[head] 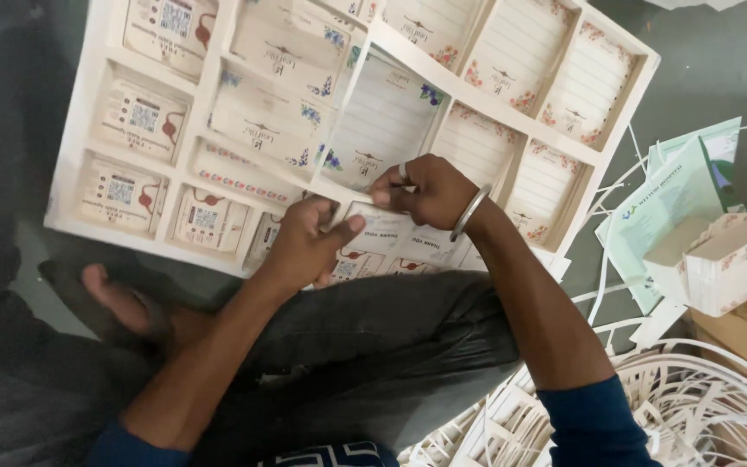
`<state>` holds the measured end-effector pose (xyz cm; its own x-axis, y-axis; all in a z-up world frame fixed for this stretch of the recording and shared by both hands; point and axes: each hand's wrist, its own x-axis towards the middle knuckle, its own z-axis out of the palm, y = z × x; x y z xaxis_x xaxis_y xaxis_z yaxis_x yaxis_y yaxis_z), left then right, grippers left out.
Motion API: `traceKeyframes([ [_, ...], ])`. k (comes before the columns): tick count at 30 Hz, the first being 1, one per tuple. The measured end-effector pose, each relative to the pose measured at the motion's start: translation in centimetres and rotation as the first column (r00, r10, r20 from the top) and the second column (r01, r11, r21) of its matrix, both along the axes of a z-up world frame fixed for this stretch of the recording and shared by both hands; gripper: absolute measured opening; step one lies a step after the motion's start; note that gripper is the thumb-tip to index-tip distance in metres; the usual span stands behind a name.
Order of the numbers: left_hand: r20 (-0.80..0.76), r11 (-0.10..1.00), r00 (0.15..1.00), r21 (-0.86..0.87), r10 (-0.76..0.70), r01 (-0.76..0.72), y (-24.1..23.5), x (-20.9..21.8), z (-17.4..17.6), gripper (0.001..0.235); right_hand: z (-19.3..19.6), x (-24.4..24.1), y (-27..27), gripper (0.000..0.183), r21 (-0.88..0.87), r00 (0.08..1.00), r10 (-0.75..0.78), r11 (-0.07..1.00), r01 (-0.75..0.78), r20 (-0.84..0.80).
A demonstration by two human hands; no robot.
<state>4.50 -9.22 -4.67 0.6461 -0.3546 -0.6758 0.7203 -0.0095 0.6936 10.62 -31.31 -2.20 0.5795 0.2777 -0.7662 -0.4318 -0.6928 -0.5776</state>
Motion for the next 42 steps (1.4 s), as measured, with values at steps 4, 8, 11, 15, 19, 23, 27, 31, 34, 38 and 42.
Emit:
traceKeyframes([
  [4, -0.004, 0.997, 0.999, -0.069, -0.042, 0.042, -0.1, 0.8, -0.2, 0.031, -0.6, -2.2, -0.3, 0.022, 0.017, 0.949, 0.035, 0.999, -0.043, 0.314],
  [8, -0.083, 0.996, 0.997, -0.086, 0.012, -0.019, -0.2, 0.6, -1.8, 0.037, 4.7, -4.0, 2.6, 0.025, -0.070, 0.779, 0.084, 0.996, -0.051, 0.621],
  [11, -0.168, 0.985, 0.980, -0.119, 0.104, -0.125, -0.1, 0.4, -1.7, 0.043, 4.8, -4.8, 4.4, 0.042, -0.207, 0.744, 0.229, 0.970, -0.125, 0.628],
  [15, -0.179, 0.995, 0.981, -0.049, 0.082, -0.092, -0.7, 1.3, -1.4, 0.047, 3.1, -6.4, 4.2, 0.047, -0.285, 0.619, 0.317, 0.946, -0.154, 0.719],
  [19, -0.166, 0.997, 0.986, 0.069, 0.029, -0.018, -0.9, 1.2, -1.3, 0.053, 2.6, -7.0, 4.1, 0.045, -0.293, 0.528, 0.334, 0.942, -0.163, 0.781],
  [23, -0.155, 0.997, 0.988, 0.072, 0.002, 0.010, -0.7, 1.7, -0.8, 0.056, 2.3, -6.3, 4.3, 0.045, -0.274, 0.581, 0.319, 0.947, -0.166, 0.749],
  [27, -0.164, 0.995, 0.986, 0.095, 0.013, 0.003, -1.1, 1.6, -1.0, 0.056, 2.4, -5.8, 4.0, 0.049, -0.328, 0.574, 0.393, 0.919, -0.219, 0.718],
  [31, -0.148, 0.991, 0.989, 0.137, 0.018, 0.002, -1.2, 2.1, -0.8, 0.055, 1.9, -5.7, 3.8, 0.048, -0.376, 0.501, 0.470, 0.882, -0.283, 0.726],
  [34, -0.141, 0.988, 0.990, 0.155, 0.026, -0.004, -0.9, 1.5, -0.6, 0.054, 1.2, -4.9, 3.6, 0.041, -0.272, 0.597, 0.374, 0.927, -0.257, 0.710],
  [38, -0.113, 0.994, 0.994, 0.112, 0.011, 0.002, -1.1, 1.9, -1.8, 0.052, 1.9, -2.3, 2.9, 0.040, -0.089, 0.861, 0.159, 0.987, -0.132, 0.484],
  [42, -0.152, 0.996, 0.988, 0.085, -0.013, 0.026, -1.0, 1.7, -2.6, 0.053, 1.4, -3.1, -0.7, 0.037, 0.210, 0.936, -0.110, 0.977, 0.041, 0.334],
])
